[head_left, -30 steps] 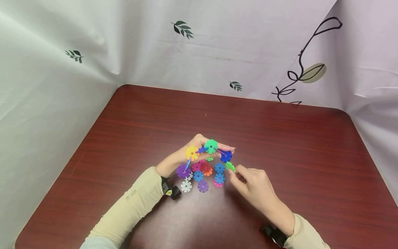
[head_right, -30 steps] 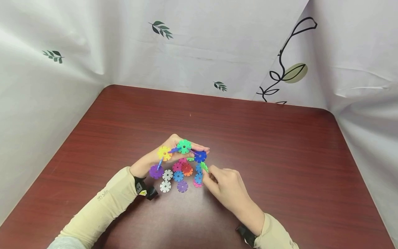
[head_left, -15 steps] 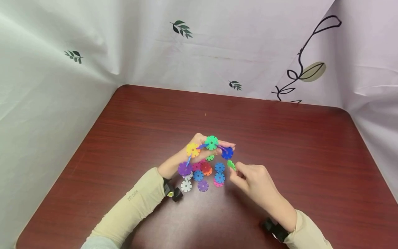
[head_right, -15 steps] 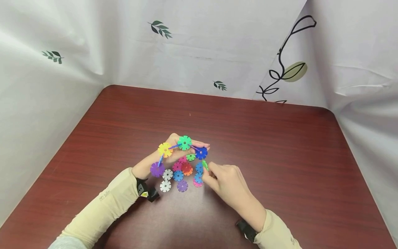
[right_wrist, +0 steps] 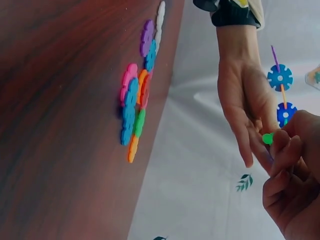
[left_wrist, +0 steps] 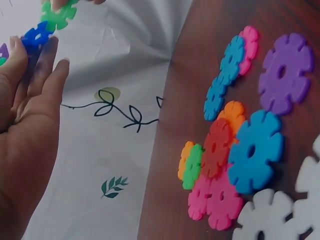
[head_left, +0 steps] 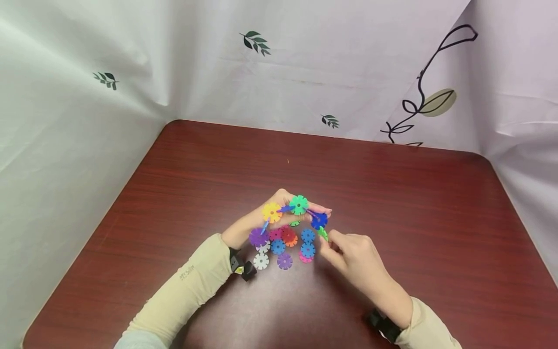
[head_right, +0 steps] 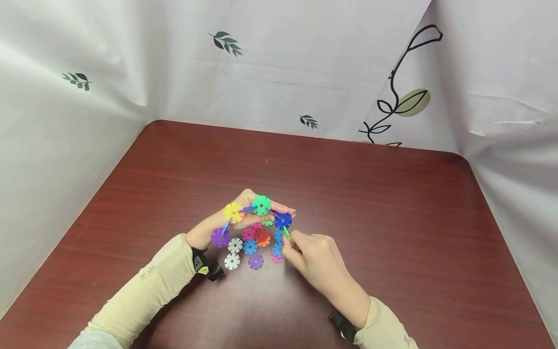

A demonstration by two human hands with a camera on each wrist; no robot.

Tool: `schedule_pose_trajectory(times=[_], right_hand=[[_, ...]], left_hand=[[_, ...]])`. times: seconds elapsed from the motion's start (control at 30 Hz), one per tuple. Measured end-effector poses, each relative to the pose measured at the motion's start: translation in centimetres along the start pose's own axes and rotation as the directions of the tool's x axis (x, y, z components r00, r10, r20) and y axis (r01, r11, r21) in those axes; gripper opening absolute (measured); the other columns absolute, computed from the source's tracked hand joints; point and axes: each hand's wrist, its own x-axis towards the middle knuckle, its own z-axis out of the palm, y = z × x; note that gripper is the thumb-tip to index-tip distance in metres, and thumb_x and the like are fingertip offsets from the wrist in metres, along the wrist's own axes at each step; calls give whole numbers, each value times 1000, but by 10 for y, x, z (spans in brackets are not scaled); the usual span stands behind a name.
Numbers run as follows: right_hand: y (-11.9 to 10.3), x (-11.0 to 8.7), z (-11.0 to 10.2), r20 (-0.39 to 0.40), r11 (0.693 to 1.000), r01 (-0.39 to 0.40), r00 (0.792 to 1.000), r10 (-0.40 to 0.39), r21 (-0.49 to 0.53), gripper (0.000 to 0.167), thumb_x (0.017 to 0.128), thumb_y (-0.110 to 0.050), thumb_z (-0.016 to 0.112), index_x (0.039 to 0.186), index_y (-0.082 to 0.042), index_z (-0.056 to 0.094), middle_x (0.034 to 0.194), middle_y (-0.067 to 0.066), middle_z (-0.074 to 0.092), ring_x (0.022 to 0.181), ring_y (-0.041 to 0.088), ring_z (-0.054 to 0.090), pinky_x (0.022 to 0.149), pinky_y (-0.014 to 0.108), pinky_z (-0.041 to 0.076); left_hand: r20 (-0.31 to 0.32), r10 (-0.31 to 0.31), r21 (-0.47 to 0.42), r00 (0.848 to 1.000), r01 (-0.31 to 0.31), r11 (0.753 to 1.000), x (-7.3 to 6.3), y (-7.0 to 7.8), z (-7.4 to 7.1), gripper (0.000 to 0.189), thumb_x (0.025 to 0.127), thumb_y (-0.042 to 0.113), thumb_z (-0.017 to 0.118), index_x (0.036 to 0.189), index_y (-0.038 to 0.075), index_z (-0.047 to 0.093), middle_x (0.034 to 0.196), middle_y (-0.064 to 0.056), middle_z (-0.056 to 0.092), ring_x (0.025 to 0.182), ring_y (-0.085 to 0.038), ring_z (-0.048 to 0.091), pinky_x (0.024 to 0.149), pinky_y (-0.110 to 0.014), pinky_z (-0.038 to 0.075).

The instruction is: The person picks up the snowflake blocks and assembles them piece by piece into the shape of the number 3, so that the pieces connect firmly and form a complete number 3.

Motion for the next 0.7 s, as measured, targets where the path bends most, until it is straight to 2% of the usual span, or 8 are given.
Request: schedule_pose_trajectory(times=[0.2,0.3,0.47,0.6,0.7], right_hand=[[-1,-4,5,-44,1000,28,999,-27,13,40,98,-33,42,63,-15,46,49,-13,34,43,-4,24,41,5,18],[0,-6,6,-76,999,33,997,-29,43,39,98,-32,43,64,-14,46,49,-12,33,42,-5,24,40,6,17],[-1,-5,7,-128,997,47,991,-38,69,36,97,-27,46,63,-13,46,47,-11,35,41,-4,24,39,6,19],[-3,-1,7,-177,995,94,980,-86,39,35,96,-23,46,63,-13,45,48,-13,35,42,-5,23,40,5,17],[-4,1,7,-198,994,103,975,-98,17,35,95,-23,47,62,-12,45,49,-14,35,43,-6,24,40,5,18]], left_hand=[[20,-26,-50,999,27,998,-1,-2,1,31,85,-7,61,114,-16,57,114,-27,60,108,-24,62,82,-34,54],[15,-1,-63,1000,2,998,0,-3,4,30,84,-9,61,113,-18,56,113,-30,59,109,-28,61,83,-35,54],[-28,81,-43,996,-82,996,3,-5,9,30,85,-4,61,109,-21,56,110,-33,59,106,-34,60,87,-38,52],[-71,100,-40,992,-103,994,1,-3,13,28,86,-6,59,109,-22,56,109,-33,59,106,-34,60,87,-38,52],[-83,87,-52,993,-92,994,-1,1,14,27,85,-11,57,111,-20,56,112,-33,58,108,-36,59,88,-39,51]])
